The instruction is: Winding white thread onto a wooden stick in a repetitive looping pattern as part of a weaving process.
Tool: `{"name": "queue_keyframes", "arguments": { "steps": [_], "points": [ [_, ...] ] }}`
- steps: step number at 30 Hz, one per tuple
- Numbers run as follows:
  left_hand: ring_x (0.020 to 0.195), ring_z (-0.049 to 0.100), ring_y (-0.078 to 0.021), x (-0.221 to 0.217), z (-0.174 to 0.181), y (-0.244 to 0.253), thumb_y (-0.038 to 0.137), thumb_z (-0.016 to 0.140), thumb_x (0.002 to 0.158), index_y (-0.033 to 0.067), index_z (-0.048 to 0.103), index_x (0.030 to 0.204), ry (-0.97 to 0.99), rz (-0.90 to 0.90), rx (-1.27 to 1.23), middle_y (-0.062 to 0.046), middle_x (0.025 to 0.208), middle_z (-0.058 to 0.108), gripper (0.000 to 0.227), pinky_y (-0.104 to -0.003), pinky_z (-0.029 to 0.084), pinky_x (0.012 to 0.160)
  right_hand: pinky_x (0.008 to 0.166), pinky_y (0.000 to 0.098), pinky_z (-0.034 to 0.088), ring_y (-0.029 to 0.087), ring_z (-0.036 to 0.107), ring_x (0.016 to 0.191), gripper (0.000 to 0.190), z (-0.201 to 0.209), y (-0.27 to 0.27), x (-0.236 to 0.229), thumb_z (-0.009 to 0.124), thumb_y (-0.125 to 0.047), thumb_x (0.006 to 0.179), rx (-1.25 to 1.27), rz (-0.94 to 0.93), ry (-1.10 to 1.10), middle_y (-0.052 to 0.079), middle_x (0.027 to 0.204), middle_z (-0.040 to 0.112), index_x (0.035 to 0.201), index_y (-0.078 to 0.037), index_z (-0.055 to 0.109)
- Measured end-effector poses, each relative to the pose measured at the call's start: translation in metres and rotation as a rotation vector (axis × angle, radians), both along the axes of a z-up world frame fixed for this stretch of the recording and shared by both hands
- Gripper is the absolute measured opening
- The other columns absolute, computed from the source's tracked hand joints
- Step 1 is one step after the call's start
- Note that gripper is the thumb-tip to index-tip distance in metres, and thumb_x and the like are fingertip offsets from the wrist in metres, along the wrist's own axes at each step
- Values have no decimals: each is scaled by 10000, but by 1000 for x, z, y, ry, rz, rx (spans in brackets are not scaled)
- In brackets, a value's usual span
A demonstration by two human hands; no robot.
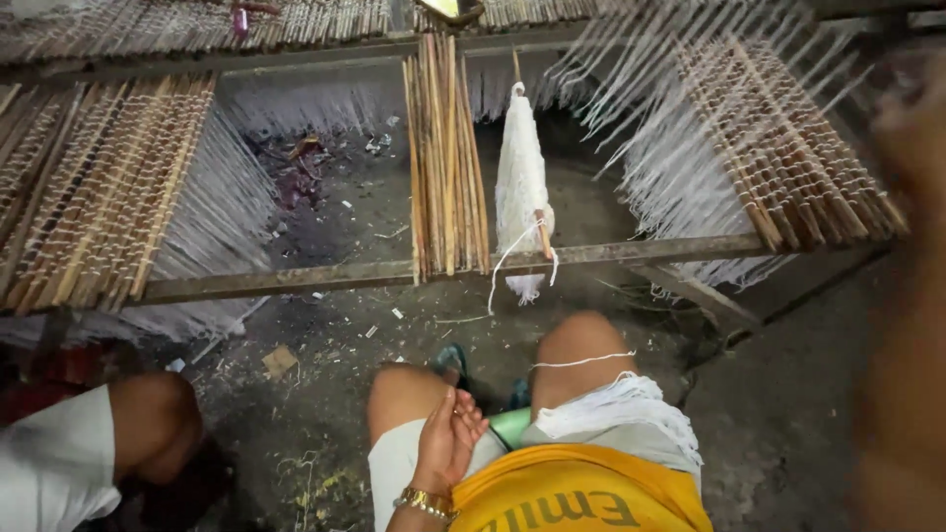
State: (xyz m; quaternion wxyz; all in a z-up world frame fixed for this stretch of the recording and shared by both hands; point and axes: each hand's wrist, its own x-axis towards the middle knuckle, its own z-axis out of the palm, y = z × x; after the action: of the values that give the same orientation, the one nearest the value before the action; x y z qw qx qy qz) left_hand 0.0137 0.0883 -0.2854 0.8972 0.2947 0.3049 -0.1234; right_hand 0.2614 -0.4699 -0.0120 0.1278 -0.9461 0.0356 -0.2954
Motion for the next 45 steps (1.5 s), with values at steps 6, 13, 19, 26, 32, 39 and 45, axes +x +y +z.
{"name": "queue_keyframes", "arguments": {
  "steps": [6,13,19,26,32,39,45],
  "points": [
    [743,577,-181,1,4,-2,346,578,1047,125,635,941,5,-5,13,-37,812,624,251,-372,500,784,959,605,440,501,594,1122,433,-23,128,-52,547,49,982,261,-160,313,325,1282,628,1412,-5,544],
    [734,571,-182,0,6,0,327,578,1051,113,642,947,9,15,13,-38,801,605,247,-359,503,755,919,620,447,521,548,1127,324,-21,173,-66,542,64,974,363,-239,439,319,1293,528,1293,21,569],
    [755,556,-190,-1,-2,3,335,543,1067,110,628,956,-12,-5,13,-45,804,578,264,-372,479,796,861,683,450,607,543,1047,394,-22,178,-61,571,127,915,358,-259,445,309,1381,352,1298,48,530],
    [753,559,-195,0,9,6,364,559,1056,105,635,944,7,-17,43,-54,796,573,292,-377,498,786,819,519,520,448,574,1058,433,-126,95,-24,876,-312,744,-271,-227,273,220,1121,671,1130,-147,772],
    [721,642,-143,-6,-3,7,336,597,1040,129,709,976,29,-29,88,-19,766,677,245,-346,558,809,1011,717,320,654,468,1264,376,-157,52,-29,694,-421,1045,-402,-238,184,467,1418,557,1302,-171,808],
    [709,646,-132,-3,-6,-14,189,640,1013,40,684,1047,-42,-153,385,-50,819,653,159,-261,599,699,944,522,398,440,563,1015,36,-122,161,-127,691,7,988,-177,533,-21,239,1070,614,1005,29,669],
    [842,703,-207,32,52,-33,250,705,961,204,751,1086,-576,-293,1275,-11,885,686,141,-338,598,778,768,410,508,305,640,838,213,-181,236,-162,775,-318,980,232,511,303,51,758,565,885,-165,661]
  ]
}}
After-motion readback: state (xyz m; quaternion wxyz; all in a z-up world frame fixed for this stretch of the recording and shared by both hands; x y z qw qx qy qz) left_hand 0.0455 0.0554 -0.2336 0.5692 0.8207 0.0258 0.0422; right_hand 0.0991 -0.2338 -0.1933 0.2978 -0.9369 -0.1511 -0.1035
